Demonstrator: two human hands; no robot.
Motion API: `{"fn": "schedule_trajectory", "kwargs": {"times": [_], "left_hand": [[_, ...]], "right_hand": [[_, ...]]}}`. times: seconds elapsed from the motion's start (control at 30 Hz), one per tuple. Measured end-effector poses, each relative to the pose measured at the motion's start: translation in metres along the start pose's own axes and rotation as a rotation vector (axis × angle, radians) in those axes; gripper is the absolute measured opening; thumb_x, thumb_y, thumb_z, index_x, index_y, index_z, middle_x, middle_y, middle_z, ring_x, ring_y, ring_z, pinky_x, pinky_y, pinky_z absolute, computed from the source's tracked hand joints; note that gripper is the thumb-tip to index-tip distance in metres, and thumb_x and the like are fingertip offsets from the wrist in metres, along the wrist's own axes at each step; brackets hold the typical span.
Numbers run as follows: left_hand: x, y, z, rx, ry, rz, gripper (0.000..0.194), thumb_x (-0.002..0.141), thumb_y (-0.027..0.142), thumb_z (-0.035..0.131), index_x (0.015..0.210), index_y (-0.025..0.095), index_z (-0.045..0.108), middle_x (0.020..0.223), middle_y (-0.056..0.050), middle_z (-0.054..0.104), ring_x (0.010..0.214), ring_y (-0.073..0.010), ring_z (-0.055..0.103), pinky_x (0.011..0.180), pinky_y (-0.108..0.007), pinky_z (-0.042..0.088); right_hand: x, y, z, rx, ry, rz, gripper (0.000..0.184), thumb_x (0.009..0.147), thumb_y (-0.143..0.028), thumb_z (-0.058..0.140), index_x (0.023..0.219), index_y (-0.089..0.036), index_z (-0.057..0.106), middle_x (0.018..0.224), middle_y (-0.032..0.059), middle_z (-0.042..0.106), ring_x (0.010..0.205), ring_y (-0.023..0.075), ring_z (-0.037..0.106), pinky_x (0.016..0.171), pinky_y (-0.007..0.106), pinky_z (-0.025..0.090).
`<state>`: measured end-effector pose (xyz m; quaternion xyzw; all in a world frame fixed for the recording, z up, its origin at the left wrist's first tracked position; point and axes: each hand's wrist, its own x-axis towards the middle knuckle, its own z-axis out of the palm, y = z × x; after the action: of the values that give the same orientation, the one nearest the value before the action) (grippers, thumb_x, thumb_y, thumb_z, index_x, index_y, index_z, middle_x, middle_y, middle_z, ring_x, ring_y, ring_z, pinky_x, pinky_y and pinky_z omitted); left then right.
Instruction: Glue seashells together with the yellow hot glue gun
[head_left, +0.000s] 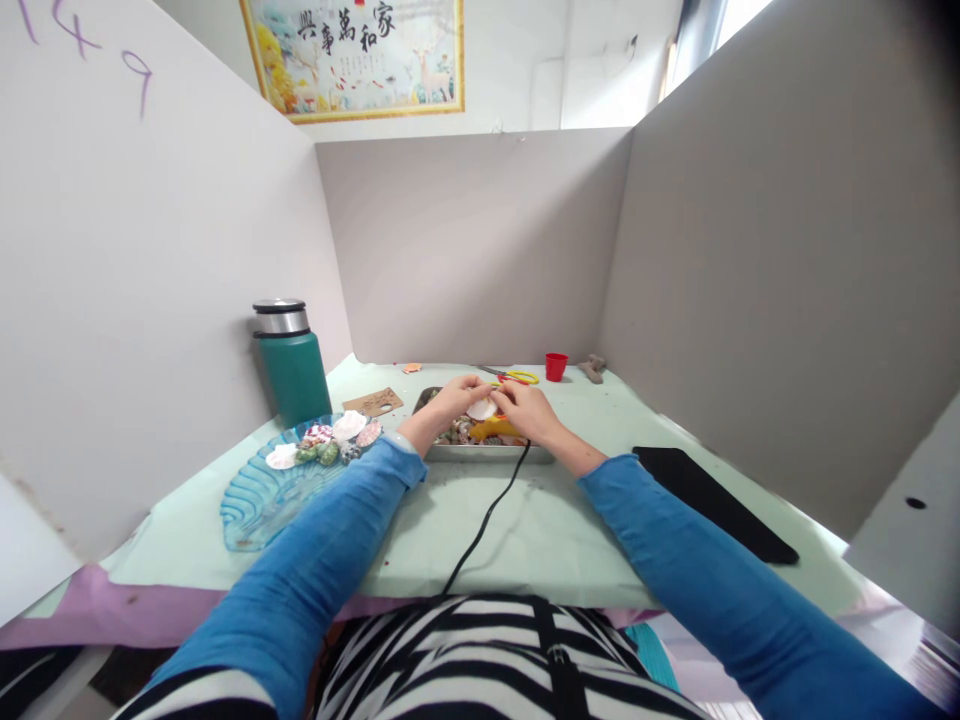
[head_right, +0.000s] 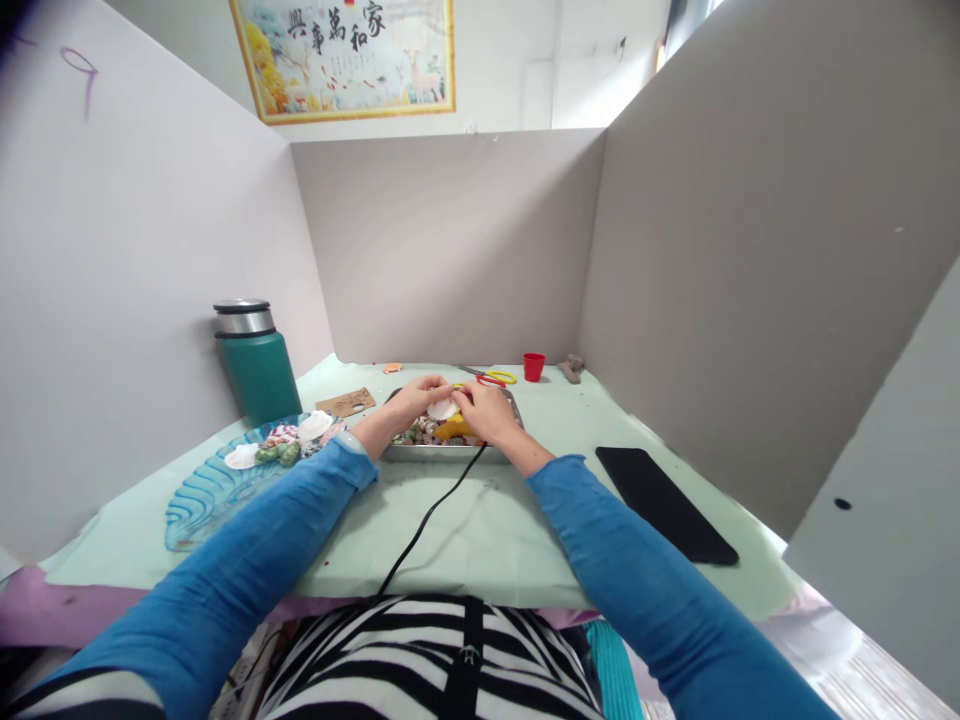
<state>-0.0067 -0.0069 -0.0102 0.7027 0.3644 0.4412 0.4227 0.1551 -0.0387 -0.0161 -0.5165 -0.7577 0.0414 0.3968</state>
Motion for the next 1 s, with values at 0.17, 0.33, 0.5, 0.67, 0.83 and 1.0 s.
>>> {"fn": "schedule_trajectory", "kwargs": {"times": [0.17,0.33,0.5,0.67,0.83,1.0], "left_hand": [[0.002,-0.002,-0.001,0.012,0.025,-0.005,0.037,0.069,0.05,0.068,0.071,0.016,0.052,0.059,0.003,0.05,0.055,-0.0094,0.047,0.052,-0.022,0.034],[0.001,-0.001,-0.002,-0.019,0.02,-0.026,0.038,0.07,0.051,0.069,0.074,0.016,0.054,0.06,0.003,0.051,0.055,-0.0089,0.048,0.052,-0.022,0.039],[-0.001,0.004,-0.002,-0.07,-0.054,-0.06,0.038,0.072,0.049,0.071,0.079,0.015,0.057,0.067,0.001,0.057,0.06,-0.0102,0.054,0.055,-0.023,0.047],[-0.004,0.01,0.0,-0.092,-0.05,-0.085,0.031,0.075,0.04,0.072,0.083,0.013,0.061,0.073,-0.003,0.061,0.065,-0.0118,0.059,0.057,-0.024,0.051],[-0.002,0.007,-0.001,-0.107,-0.056,-0.079,0.025,0.078,0.036,0.07,0.086,0.013,0.062,0.071,-0.002,0.062,0.064,-0.0115,0.059,0.058,-0.024,0.052],[0.0,0.004,0.0,-0.079,-0.01,-0.091,0.023,0.078,0.032,0.071,0.083,0.012,0.061,0.067,-0.002,0.061,0.059,-0.0103,0.058,0.054,-0.022,0.049]], "right_hand": [[0.0,0.001,0.001,0.002,-0.001,-0.005,0.03,0.089,-0.041,0.048,0.074,-0.019,0.063,0.073,0.0031,0.067,0.067,0.0151,0.057,0.062,0.025,0.035],[-0.001,0.001,0.001,-0.029,-0.019,0.002,0.031,0.089,-0.039,0.048,0.072,-0.019,0.064,0.073,0.0033,0.068,0.067,0.015,0.057,0.061,0.025,0.035],[0.001,0.004,0.002,-0.079,0.027,0.019,0.03,0.088,-0.04,0.049,0.074,-0.02,0.065,0.074,0.0033,0.068,0.067,0.0158,0.058,0.061,0.026,0.034],[0.002,0.007,0.002,-0.08,0.069,0.032,0.032,0.089,-0.043,0.048,0.073,-0.02,0.064,0.072,0.0032,0.067,0.067,0.0164,0.057,0.06,0.026,0.032],[0.002,0.006,0.002,-0.068,0.073,0.047,0.031,0.088,-0.043,0.049,0.071,-0.019,0.062,0.071,0.0029,0.066,0.067,0.0162,0.056,0.059,0.026,0.031],[0.003,0.008,0.003,-0.084,0.045,0.045,0.032,0.088,-0.043,0.049,0.074,-0.019,0.065,0.073,0.0034,0.067,0.067,0.0165,0.057,0.059,0.026,0.033]]}}
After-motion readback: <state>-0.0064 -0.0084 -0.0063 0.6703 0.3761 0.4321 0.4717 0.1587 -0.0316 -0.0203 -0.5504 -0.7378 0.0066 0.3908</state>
